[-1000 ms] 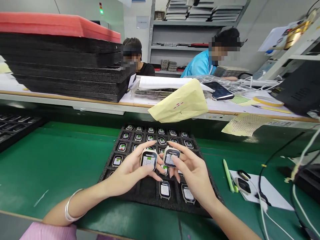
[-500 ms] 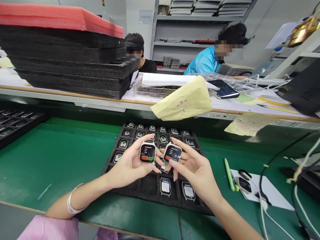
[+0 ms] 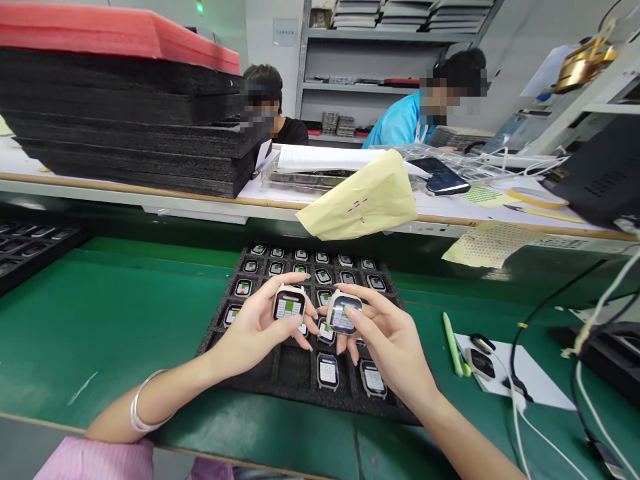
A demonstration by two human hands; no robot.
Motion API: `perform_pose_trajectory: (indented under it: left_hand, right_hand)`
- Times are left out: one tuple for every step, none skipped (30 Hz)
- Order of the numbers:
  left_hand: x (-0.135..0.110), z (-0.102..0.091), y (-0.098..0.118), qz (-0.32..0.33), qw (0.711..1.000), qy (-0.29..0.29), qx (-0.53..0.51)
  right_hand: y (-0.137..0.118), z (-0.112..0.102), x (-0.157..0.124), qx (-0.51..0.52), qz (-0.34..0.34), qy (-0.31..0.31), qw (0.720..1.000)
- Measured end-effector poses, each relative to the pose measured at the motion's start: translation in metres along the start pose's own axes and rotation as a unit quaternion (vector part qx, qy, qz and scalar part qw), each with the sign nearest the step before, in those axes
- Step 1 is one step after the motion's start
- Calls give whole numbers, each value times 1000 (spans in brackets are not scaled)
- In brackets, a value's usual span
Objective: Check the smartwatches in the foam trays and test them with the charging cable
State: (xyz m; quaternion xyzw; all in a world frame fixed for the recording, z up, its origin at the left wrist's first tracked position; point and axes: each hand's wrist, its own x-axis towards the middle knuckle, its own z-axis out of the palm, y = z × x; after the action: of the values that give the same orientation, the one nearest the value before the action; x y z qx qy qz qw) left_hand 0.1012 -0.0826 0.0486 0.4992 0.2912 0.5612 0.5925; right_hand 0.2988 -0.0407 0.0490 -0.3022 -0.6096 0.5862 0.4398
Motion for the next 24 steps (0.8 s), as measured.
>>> perform_pose_trajectory:
  left_hand:
    - [1, 0, 0, -6, 1000, 7, 5]
    - [2, 0, -1, -10, 1000, 14, 9]
    - [2, -1, -1, -12, 1000, 18, 13]
    - [3, -1, -2, -13, 1000, 20, 15]
    - [3, -1, -3, -12, 1000, 21, 17]
    - [4, -2, -3, -11, 1000, 24, 17]
    - [4, -3, -4, -8, 1000, 26, 16]
    - [4, -4, -4, -2, 1000, 26, 12]
    - [4, -4, -5, 6, 1000, 24, 5]
    - [4, -5, -5, 14, 1000, 20, -3]
    - [4, -6, -5, 22, 1000, 13, -12]
    - [3, -7, -5, 28, 999, 3, -20]
    - [2, -7, -5, 30, 999, -6, -26]
    - [2, -7, -4, 30, 999, -12, -28]
    - [1, -6, -3, 29, 999, -16, -29]
    - [0, -6, -2, 27, 999, -18, -29]
    - [-1, -5, -2, 22, 999, -17, -27]
    - [-1, -4, -2, 15, 1000, -13, -22]
    - [-2, -4, -2, 7, 1000, -8, -18]
    - [-2, -4, -3, -1, 1000, -5, -13]
    - [-3, -5, -4, -9, 1000, -3, -8]
    - [-5, -6, -5, -16, 1000, -2, -5]
    - [-6, -8, -7, -21, 1000, -2, -2]
    - [-8, -11, -8, -26, 1000, -5, 0]
  right_hand:
    - [0, 0, 0, 3, 0, -6, 1000]
    - [0, -1, 0, 9, -1, -14, 1000]
    - [0, -2, 0, 17, -2, -26, 1000]
    - [0, -2, 0, 27, -3, -40, 999]
    - [0, -3, -1, 36, -3, -55, 998]
    - [0, -3, -1, 42, -3, -68, 997]
    - [-1, -3, -2, 46, -4, -78, 996]
    - [-1, -2, -2, 47, -6, -83, 995]
    - [-2, -1, -3, 45, -7, -82, 996]
    - [-2, 0, -4, 41, -5, -75, 996]
    - [-3, 2, -4, 36, -3, -65, 997]
    - [-3, 3, -4, 30, 0, -56, 998]
    - [-2, 4, -4, 26, 3, -50, 998]
    - [-2, 4, -3, 24, 5, -50, 998]
    - [-1, 4, -3, 22, 3, -56, 998]
    - [0, 3, -2, 22, -1, -65, 998]
    - [1, 2, -2, 20, -6, -75, 997]
    - [2, 2, -2, 17, -10, -84, 996]
    - [3, 1, -2, 12, -13, -91, 996]
    - [3, 1, -2, 4, -12, -96, 995]
    - [4, 1, -3, -6, -9, -100, 995]
    - [5, 2, -4, -19, -6, -105, 994]
    - [7, 2, -5, -40, -5, -109, 993]
    - [9, 2, -5, -71, -5, -114, 991]
